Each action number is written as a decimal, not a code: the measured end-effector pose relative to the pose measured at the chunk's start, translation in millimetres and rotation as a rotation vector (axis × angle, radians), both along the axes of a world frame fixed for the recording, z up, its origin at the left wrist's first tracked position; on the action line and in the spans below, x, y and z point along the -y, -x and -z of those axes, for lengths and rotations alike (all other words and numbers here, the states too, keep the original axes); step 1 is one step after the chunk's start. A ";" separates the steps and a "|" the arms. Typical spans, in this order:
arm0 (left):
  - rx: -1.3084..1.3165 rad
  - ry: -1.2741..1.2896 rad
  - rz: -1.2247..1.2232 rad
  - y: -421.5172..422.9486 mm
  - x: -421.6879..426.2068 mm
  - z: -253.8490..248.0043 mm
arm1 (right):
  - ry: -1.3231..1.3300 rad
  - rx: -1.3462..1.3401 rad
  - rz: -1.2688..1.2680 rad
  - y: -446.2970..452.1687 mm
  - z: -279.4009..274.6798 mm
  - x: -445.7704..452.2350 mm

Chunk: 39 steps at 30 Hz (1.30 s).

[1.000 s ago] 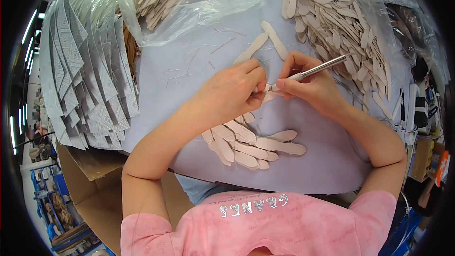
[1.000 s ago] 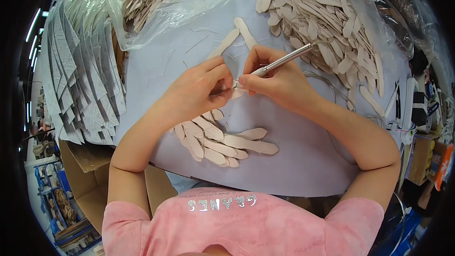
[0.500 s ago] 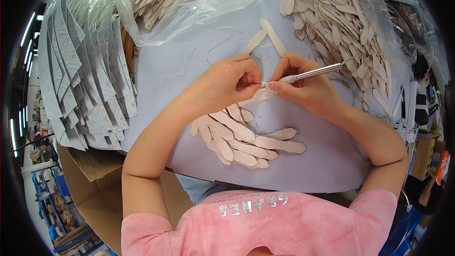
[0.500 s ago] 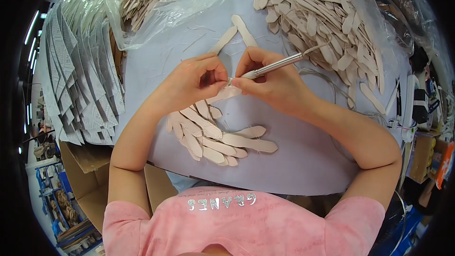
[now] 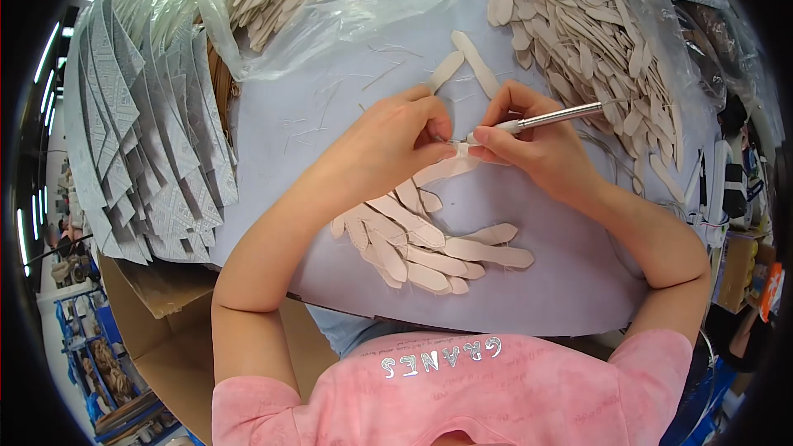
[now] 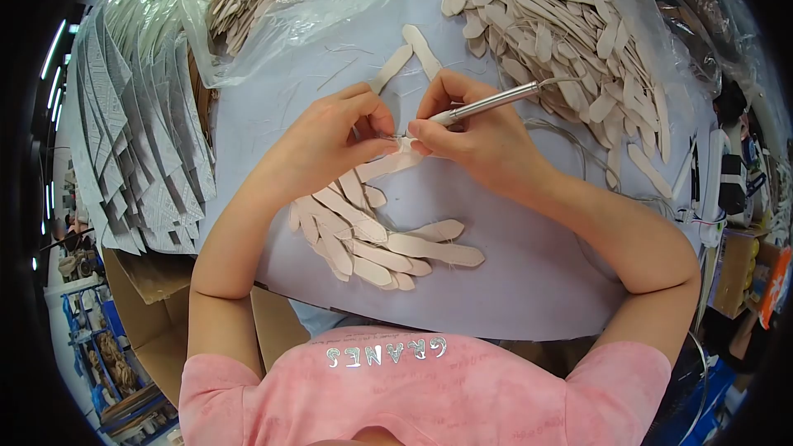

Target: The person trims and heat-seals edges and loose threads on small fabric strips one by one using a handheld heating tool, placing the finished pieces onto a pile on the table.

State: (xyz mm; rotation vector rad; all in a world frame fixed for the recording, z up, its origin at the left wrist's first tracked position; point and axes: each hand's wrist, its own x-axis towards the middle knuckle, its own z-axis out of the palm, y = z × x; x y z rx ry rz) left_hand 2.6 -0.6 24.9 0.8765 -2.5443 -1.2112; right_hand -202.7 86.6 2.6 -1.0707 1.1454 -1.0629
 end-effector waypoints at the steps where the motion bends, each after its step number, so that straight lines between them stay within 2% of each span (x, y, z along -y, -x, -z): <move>1: 0.038 0.002 0.014 1.7 0.8 -0.3 | 0.001 -0.004 -0.001 0.2 0.3 0.3; 7: 0.034 -0.069 0.012 5.3 5.9 1.0 | 0.033 -0.032 0.001 -0.2 2.0 -0.4; 10: 0.054 -0.197 -0.033 5.1 6.0 -2.6 | 0.052 -0.056 -0.030 0.7 3.7 0.5; 14: -0.043 -0.108 0.028 2.9 7.8 3.4 | 0.063 -0.057 -0.042 0.6 4.9 0.4; 23: -0.031 -0.133 0.027 1.9 8.5 3.7 | 0.071 -0.062 -0.052 0.6 6.5 0.2; 30: 0.001 -0.252 0.006 -1.5 11.7 2.0 | 0.074 -0.050 -0.025 0.3 4.9 -0.5; 39: -0.002 -0.194 0.098 -5.6 13.6 -1.9 | 0.063 -0.156 -0.088 1.9 2.2 -1.3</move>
